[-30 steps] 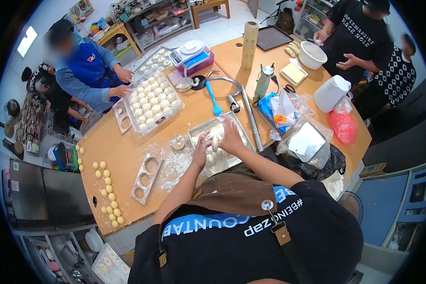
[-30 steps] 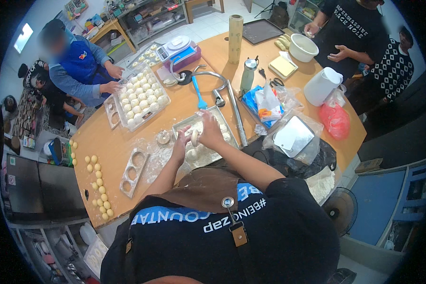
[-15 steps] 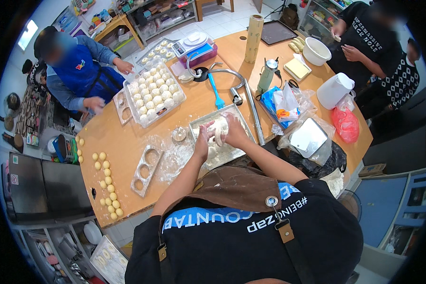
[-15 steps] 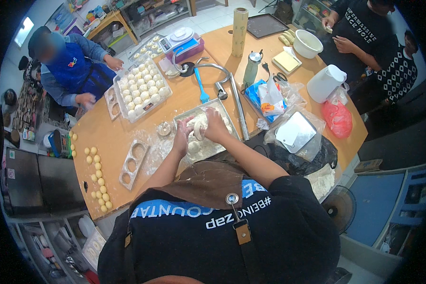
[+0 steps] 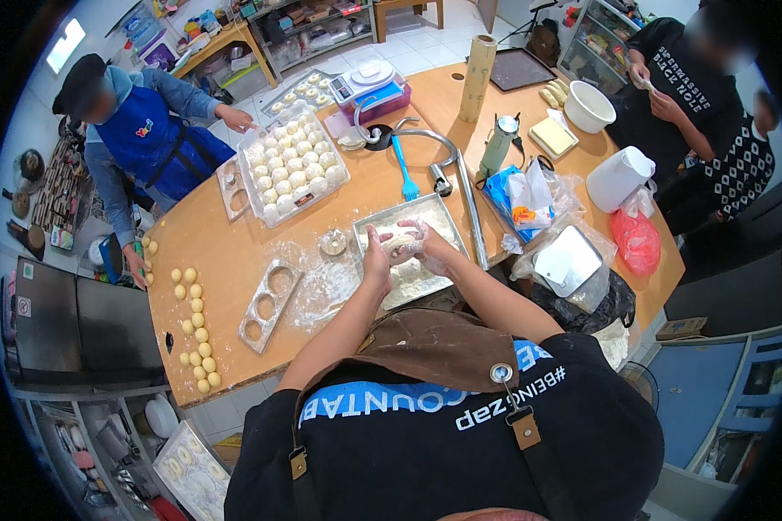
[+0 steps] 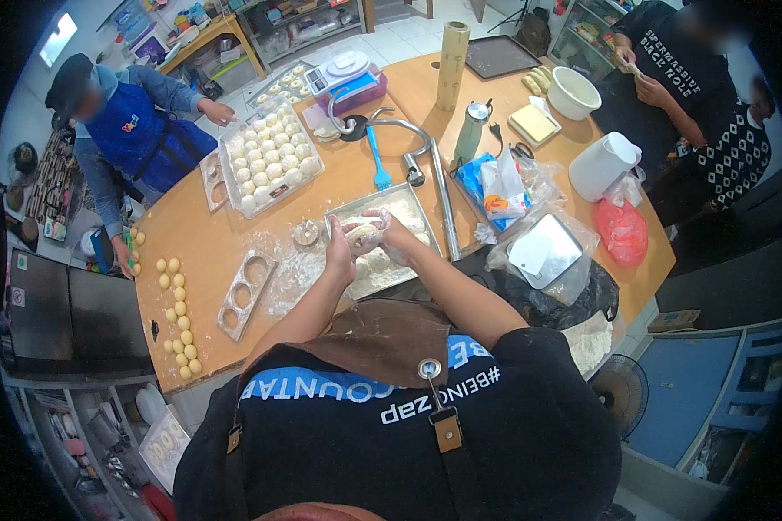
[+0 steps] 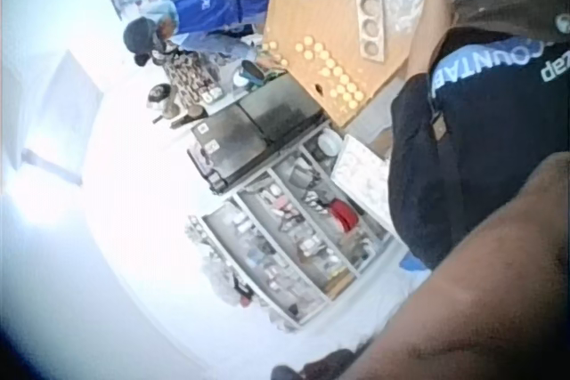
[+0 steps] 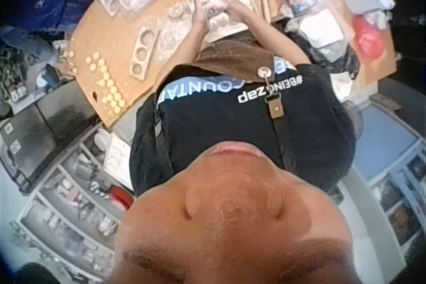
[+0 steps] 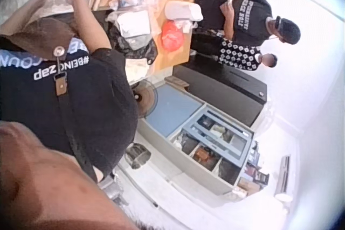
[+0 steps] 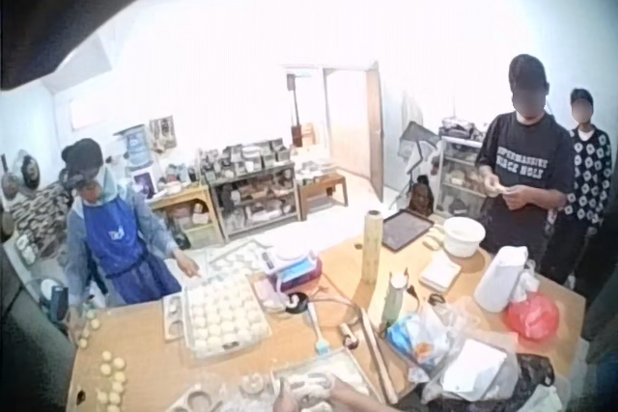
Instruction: The person takes dough from a container, uses a circular cutter to shape it on a floured surface, and places the shaped dough onto a tray.
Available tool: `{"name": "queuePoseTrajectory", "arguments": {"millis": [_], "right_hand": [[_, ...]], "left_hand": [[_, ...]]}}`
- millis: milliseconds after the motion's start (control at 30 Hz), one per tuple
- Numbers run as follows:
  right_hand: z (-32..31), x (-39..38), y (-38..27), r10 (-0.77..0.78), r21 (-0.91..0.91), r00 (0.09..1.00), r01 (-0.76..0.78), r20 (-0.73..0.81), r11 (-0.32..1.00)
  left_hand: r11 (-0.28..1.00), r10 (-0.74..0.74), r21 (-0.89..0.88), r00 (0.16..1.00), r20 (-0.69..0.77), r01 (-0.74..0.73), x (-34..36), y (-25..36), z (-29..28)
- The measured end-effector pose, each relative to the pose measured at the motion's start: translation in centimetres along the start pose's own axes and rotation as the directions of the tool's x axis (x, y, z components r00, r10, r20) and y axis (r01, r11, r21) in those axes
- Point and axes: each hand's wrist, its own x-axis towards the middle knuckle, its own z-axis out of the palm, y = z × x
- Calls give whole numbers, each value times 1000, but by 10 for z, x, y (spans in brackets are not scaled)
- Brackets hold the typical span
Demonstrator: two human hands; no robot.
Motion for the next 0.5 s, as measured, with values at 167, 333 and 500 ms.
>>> {"name": "queuePoseTrajectory", "arguments": {"millis": [167,333,500], "right_hand": [[3,8,2,58,-165,998,-57,1,985],[27,16,0,-111,-408,963,1,-247,913],[25,25,21,-390,-408,878,260,-276,875]], "left_hand": [[989,12,146,993,-113,5,0,3,2],[988,90,131,993,-74,-80,3,-9,-4],[985,171,34,973,-156,-168,18,-8,3]]}}
